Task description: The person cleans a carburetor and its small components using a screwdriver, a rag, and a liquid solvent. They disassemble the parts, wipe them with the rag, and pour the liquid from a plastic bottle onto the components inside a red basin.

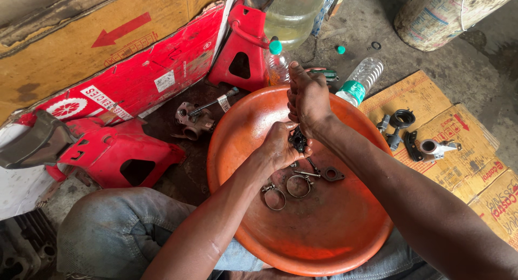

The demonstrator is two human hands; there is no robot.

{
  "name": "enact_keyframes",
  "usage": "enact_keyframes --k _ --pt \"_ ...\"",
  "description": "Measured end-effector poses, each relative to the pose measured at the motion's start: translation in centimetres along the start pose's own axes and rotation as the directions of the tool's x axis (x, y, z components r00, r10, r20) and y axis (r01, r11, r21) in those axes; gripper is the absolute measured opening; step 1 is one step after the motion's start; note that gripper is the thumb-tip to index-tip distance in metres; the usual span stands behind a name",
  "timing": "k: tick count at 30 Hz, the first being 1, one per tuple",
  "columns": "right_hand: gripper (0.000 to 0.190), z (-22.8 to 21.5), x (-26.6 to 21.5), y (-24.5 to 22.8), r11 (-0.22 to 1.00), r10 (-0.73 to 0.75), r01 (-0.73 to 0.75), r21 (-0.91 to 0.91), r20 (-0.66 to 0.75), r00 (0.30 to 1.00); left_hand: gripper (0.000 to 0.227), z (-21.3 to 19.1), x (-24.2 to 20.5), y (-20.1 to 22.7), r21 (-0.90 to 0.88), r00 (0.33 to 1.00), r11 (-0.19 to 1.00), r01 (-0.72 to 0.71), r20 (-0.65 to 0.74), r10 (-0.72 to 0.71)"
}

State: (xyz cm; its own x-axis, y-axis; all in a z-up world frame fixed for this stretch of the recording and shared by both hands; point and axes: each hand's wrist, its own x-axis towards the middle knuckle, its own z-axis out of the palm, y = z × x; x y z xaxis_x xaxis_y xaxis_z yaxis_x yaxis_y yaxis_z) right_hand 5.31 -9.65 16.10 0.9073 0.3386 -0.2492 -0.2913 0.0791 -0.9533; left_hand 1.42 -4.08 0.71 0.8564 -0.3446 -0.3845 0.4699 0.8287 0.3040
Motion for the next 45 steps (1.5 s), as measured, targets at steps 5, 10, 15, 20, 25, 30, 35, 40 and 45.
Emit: enact_keyframes --k 5,10,15,20,25,30,35,40,45 --pt "0.052 -0.2 0.3 0.4 0.998 -0.033 0.034 0.056 -0.025 0.999 0.022 0.0 -0.1 0.1 0.000 1.000 1.000 -0.004 -0.005 0.004" --pt "0.052 -0.6 0.3 0.5 0.993 -0.095 0.097 0.061 -0.029 0.995 0.023 0.2 -0.3 0.0 0.014 1.000 1.000 -0.017 0.020 0.017" --pt "0.053 -1.0 0.4 0.8 0.991 -0.105 0.107 0.081 -0.029 0.994 0.024 0.5 -0.7 0.0 0.021 1.000 0.999 -0.026 0.018 0.026" --pt "0.053 -0.8 0.4 1.3 0.992 -0.108 0.110 0.064 -0.032 0.994 0.022 1.1 -1.6 0.1 0.090 0.999 0.996 0.013 -0.046 -0.009" --pt "0.052 -1.4 0.9 1.0 0.999 -0.036 0.036 0.030 -0.002 0.999 0.013 1.7 -1.7 0.3 0.151 0.996 0.988 -0.027 -0.085 0.040" --pt "0.022 -5.1 1.9 1.4 0.994 0.035 -0.029 -0.101 0.060 0.998 0.013 1.7 -1.5 0.5 0.577 0.951 0.799 -0.168 -0.118 0.286" --pt "0.031 -10.2 1.6 4.8 0.862 -0.180 0.263 -0.433 0.223 0.958 0.020 1.4 -0.8 0.3 0.775 0.943 0.615 -0.147 -0.079 0.324" --pt "0.042 -14.4 -0.5 7.5 0.613 -0.199 0.320 -0.722 0.250 0.948 0.031 -0.1 -1.0 0.5 0.781 0.970 0.610 -0.136 -0.020 0.242" --pt "0.047 -14.3 -1.2 6.7 0.558 -0.267 0.340 -0.757 0.224 0.937 0.022 -0.2 -1.4 1.0 0.683 0.974 0.700 -0.206 0.072 0.216"
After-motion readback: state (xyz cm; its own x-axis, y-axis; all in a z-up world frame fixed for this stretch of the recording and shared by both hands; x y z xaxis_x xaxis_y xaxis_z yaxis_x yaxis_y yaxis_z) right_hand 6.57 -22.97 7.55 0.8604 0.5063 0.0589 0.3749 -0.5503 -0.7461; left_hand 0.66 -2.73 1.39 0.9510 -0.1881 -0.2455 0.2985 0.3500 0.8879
